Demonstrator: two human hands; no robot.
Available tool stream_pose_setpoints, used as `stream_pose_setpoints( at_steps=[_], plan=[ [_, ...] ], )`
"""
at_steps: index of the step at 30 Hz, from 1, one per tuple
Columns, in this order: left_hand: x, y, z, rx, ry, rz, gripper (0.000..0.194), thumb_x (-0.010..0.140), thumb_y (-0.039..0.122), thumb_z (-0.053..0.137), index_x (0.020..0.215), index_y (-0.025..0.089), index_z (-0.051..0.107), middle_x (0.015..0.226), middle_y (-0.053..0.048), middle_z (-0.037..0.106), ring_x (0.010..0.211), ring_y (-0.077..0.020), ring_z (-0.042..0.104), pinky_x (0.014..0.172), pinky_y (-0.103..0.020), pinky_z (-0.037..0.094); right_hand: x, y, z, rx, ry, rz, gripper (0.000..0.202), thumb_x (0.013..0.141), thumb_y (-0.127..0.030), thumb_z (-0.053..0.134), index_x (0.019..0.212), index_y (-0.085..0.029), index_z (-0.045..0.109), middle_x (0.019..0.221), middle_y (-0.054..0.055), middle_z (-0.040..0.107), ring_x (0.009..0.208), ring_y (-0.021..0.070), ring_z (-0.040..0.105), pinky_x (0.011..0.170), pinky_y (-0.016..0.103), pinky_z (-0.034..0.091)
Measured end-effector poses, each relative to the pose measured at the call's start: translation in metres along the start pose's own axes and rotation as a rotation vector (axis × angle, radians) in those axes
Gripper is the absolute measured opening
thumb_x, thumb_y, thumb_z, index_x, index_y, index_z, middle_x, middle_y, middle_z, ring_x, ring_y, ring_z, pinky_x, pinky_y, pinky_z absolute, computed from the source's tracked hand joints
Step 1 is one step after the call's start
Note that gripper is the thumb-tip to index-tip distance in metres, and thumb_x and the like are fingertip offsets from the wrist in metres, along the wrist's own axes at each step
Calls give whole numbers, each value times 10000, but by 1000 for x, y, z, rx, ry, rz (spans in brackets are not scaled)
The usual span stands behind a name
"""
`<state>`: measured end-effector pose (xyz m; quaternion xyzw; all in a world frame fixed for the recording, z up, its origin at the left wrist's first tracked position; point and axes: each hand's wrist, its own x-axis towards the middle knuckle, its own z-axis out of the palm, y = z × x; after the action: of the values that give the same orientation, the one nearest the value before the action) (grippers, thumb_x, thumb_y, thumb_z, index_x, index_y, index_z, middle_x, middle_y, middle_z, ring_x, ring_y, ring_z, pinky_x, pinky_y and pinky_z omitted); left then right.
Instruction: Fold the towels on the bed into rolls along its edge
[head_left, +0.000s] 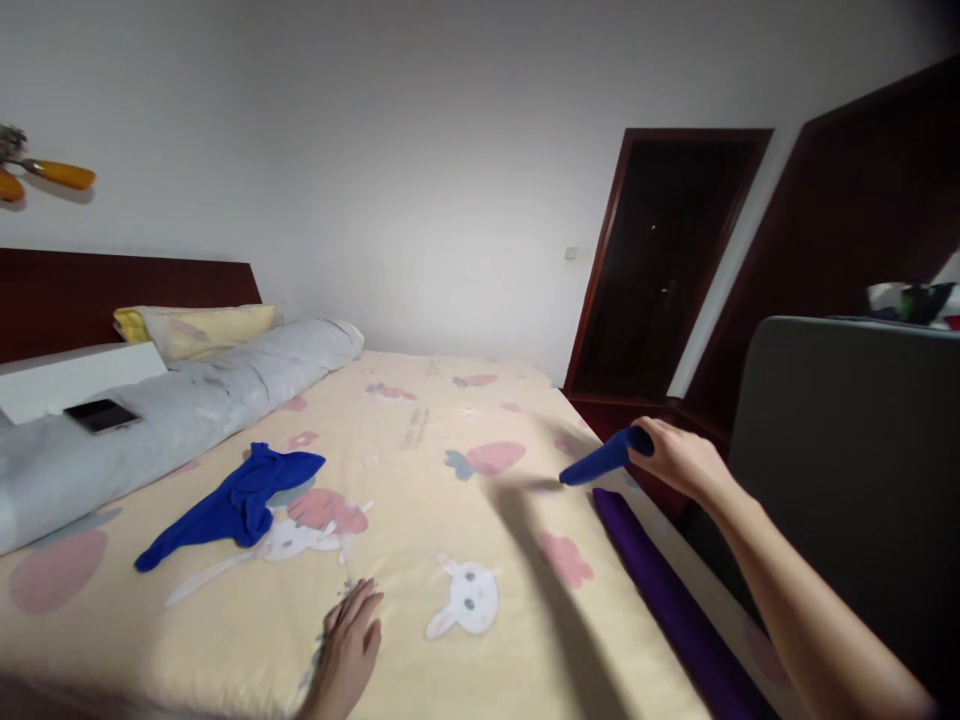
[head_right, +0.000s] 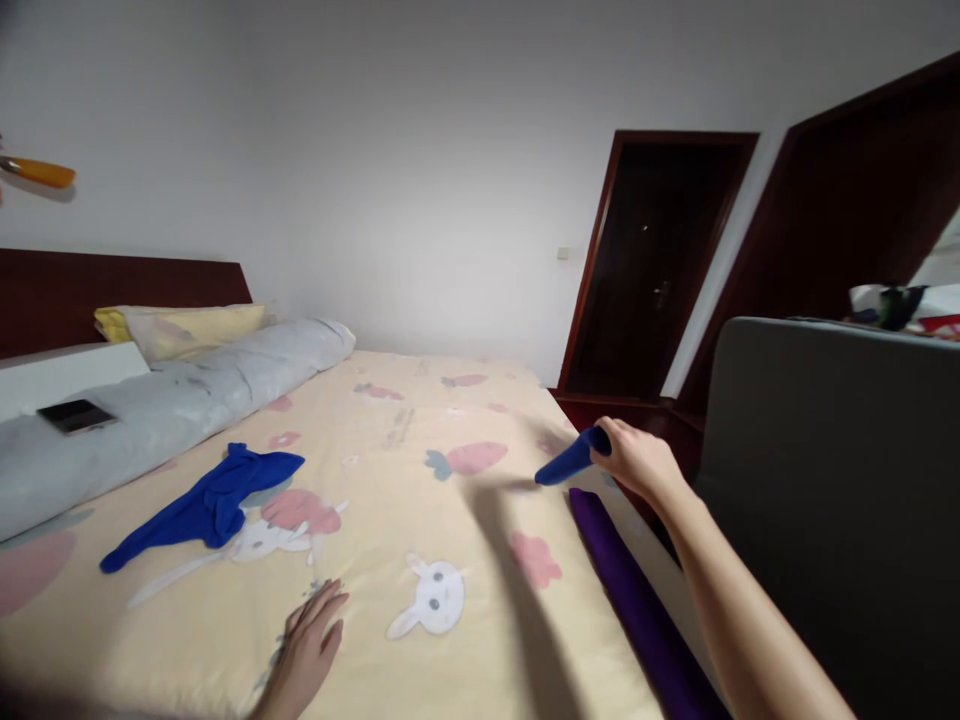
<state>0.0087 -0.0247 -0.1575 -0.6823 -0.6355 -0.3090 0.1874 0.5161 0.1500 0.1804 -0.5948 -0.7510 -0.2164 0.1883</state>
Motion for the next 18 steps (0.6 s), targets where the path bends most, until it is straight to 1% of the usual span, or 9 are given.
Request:
stream_pose_setpoints(
  at_steps=[3, 4, 6, 7, 9, 11, 14, 16, 18],
  plan=[
    [0, 0, -1, -3, 18, 13, 369, 870, 179, 449, 1139, 257, 690, 1274, -59, 659, 1194, -206, 607, 960, -367, 490, -59, -9, 48, -112, 87, -101, 245, 876, -314, 488, 1015, -146, 600, 923, 92, 652, 718, 179, 605, 582, 279, 334],
    [0, 0, -1, -4, 24, 16, 369, 872, 179, 445, 1136, 256, 690, 1271, -58, 661, 1191, -207, 609, 957, -369, 492, -84, -14, 67, -150, 118, -121, 211, 853, -268, 505, 996, -140, 593, 896, 91, 646, 701, 182, 600, 599, 285, 354],
    [0, -1, -1, -7, 23, 16, 365, 874, 186, 445, 1133, 257, 691, 1265, -59, 664, 1185, -209, 613, 952, -370, 495, -136, -25, 105, -188, 165, -163, 163, 809, -197, 536, 963, -163, 576, 887, 72, 643, 747, 197, 608, 644, 289, 388],
    [0, -1, -1, -9, 15, 14, 364, 873, 189, 448, 1133, 259, 692, 1265, -60, 664, 1186, -210, 613, 951, -370, 496, -161, -30, 120, -206, 192, -161, 127, 801, -183, 534, 924, -171, 566, 869, 64, 641, 716, 192, 603, 635, 291, 392],
    [0, -2, -2, -11, 0, 12, 359, 869, 197, 454, 1128, 262, 696, 1264, -61, 665, 1187, -212, 612, 946, -369, 499, -203, -39, 142, -217, 256, -138, 136, 826, -176, 503, 947, -162, 562, 891, 73, 645, 694, 180, 604, 637, 291, 411],
    [0, -3, -3, -8, 4, 18, 358, 869, 199, 451, 1121, 260, 698, 1263, -62, 666, 1180, -213, 617, 933, -369, 508, -232, -45, 151, -216, 329, -84, 166, 866, -211, 481, 989, -140, 567, 960, 106, 653, 708, 179, 613, 665, 297, 437],
    [2, -3, -3, -5, 39, 39, 351, 871, 206, 449, 1108, 260, 702, 1242, -61, 677, 1148, -216, 637, 905, -371, 525, -255, -50, 151, -212, 388, -28, 218, 894, -278, 470, 992, -125, 591, 1015, 144, 656, 748, 201, 625, 694, 319, 456],
    [2, -2, -4, -20, 55, 43, 348, 866, 207, 455, 1102, 265, 704, 1229, -56, 684, 1137, -220, 644, 896, -374, 534, -263, -52, 149, -209, 363, -13, 218, 876, -301, 470, 943, -152, 615, 966, 143, 664, 738, 228, 620, 676, 351, 450],
    [3, -1, -7, -60, 59, 31, 335, 861, 215, 467, 1084, 275, 710, 1216, -44, 691, 1127, -220, 648, 896, -372, 540, -271, -55, 148, -175, 299, 5, 206, 836, -333, 491, 914, -202, 629, 945, 138, 670, 779, 274, 623, 676, 385, 440]
  ],
)
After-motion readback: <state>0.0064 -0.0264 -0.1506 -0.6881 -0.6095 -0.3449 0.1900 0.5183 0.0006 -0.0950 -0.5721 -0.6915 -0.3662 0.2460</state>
